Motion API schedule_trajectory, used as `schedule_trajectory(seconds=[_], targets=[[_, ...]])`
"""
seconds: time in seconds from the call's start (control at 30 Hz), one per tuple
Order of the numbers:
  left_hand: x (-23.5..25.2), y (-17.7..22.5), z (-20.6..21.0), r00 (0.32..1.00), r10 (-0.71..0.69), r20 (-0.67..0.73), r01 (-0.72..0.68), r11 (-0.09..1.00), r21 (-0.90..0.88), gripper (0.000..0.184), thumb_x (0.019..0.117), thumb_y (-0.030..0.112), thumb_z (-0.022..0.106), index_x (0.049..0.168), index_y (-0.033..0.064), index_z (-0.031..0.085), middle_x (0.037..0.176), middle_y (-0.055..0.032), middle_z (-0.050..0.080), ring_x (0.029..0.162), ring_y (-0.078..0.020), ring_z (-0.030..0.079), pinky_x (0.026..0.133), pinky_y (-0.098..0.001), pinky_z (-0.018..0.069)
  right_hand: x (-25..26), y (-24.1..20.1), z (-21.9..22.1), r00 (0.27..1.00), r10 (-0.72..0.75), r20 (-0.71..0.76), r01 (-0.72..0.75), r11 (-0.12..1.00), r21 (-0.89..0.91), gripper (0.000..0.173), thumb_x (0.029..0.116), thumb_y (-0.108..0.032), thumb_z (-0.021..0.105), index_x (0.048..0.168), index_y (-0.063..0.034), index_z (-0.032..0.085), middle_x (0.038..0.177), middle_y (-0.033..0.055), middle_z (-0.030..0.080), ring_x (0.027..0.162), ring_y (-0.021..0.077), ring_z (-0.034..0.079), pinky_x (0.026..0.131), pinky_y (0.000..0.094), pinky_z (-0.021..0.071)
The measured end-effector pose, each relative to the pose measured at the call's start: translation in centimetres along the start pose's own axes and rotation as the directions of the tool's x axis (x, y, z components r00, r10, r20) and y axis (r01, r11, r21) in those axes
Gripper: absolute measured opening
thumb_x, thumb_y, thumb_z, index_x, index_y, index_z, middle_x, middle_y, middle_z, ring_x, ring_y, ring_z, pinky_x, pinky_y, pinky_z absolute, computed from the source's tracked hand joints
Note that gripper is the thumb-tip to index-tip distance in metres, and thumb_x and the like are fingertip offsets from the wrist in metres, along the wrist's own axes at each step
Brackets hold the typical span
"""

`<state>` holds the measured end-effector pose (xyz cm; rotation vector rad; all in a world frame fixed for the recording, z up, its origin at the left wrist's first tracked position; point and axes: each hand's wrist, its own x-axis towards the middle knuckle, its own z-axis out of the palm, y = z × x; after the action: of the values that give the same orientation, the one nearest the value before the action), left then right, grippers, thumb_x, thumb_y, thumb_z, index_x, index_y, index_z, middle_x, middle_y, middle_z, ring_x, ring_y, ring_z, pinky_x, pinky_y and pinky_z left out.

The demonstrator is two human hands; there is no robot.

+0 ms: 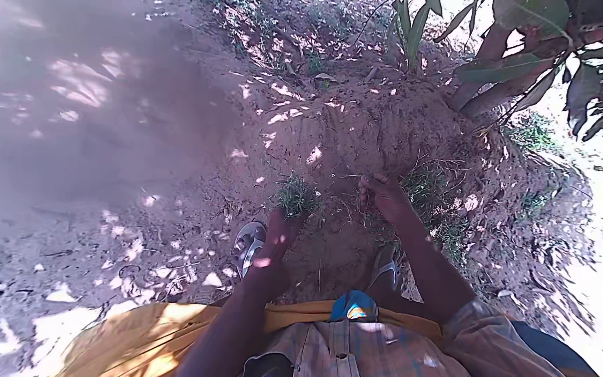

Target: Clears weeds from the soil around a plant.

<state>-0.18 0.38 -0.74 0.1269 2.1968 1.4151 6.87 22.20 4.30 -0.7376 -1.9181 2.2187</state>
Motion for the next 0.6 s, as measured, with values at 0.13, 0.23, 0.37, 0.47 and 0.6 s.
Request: schedule_trajectory(seconds=[0.13, 0.23, 0.37, 0.47, 0.6], targets=[[1.0, -1.9, 0.2, 0.994, -0.044, -0.096, 0.028, 0.986, -0.165, 0.042, 0.1016, 0.007, 0.058, 0.139, -0.0090, 0.048, 0.125, -0.0233, 0.061, 0.111, -0.0221, 0.062, 0.098, -0.0371, 0.0505, 0.5, -1.4, -2.7, 0.968, -0.175, -0.180, 0.203, 0.968, 0.146, 0.024, 0.1080, -0.013, 0.043, 0.096, -0.0127, 0.064, 0.083, -0.0036, 0.066, 0.068, 0.0054, 0.065, 0.064, 0.0215, 0.0581], [0.3, 0.1, -0.8, 0.999, -0.051, -0.014, 0.053, 0.972, 0.230, 0.028, 0.1058, 0.004, 0.049, 0.127, -0.0077, 0.064, 0.127, -0.0286, 0.063, 0.122, -0.0370, 0.060, 0.107, -0.0506, 0.0422, 0.5, -0.8, -3.1, 0.963, -0.196, -0.188, 0.215, 0.972, 0.089, 0.023, 0.1052, -0.005, 0.046, 0.095, -0.0128, 0.065, 0.089, -0.0036, 0.069, 0.075, 0.0054, 0.067, 0.070, 0.0217, 0.0577], [-0.6, 1.6, -0.8, 0.999, -0.036, -0.038, 0.040, 0.992, 0.120, 0.024, 0.1043, 0.005, 0.053, 0.122, -0.0043, 0.067, 0.118, -0.0196, 0.067, 0.109, -0.0241, 0.063, 0.099, -0.0415, 0.0463, 0.2, 1.3, -0.5, 0.985, -0.148, -0.086, 0.148, 0.989, -0.006, 0.018, 0.0985, 0.004, 0.053, 0.094, -0.0060, 0.067, 0.086, -0.0012, 0.070, 0.076, 0.0059, 0.065, 0.072, 0.0230, 0.0562], [0.0, 0.6, -0.3, 0.996, -0.070, -0.050, 0.048, 0.931, -0.361, 0.017, 0.1025, 0.005, 0.054, 0.110, -0.0032, 0.067, 0.099, -0.0055, 0.070, 0.090, -0.0076, 0.066, 0.085, -0.0265, 0.0532, -0.5, 2.3, 2.2, 0.995, -0.078, -0.069, 0.073, 0.994, -0.081, 0.011, 0.0978, 0.005, 0.055, 0.099, 0.0014, 0.065, 0.086, 0.0013, 0.066, 0.075, 0.0049, 0.062, 0.071, 0.0209, 0.0532], [-0.9, 1.4, -1.0, 0.992, -0.057, 0.110, 0.035, 0.981, 0.189, 0.021, 0.0993, -0.007, 0.051, 0.115, -0.0130, 0.064, 0.114, -0.0253, 0.065, 0.109, -0.0291, 0.063, 0.100, -0.0444, 0.0464, -1.0, 3.3, 4.1, 0.999, -0.033, -0.043, 0.025, 0.981, -0.193, 0.006, 0.0957, 0.006, 0.059, 0.100, 0.0042, 0.063, 0.082, 0.0013, 0.060, 0.070, 0.0023, 0.055, 0.067, 0.0180, 0.0481]])
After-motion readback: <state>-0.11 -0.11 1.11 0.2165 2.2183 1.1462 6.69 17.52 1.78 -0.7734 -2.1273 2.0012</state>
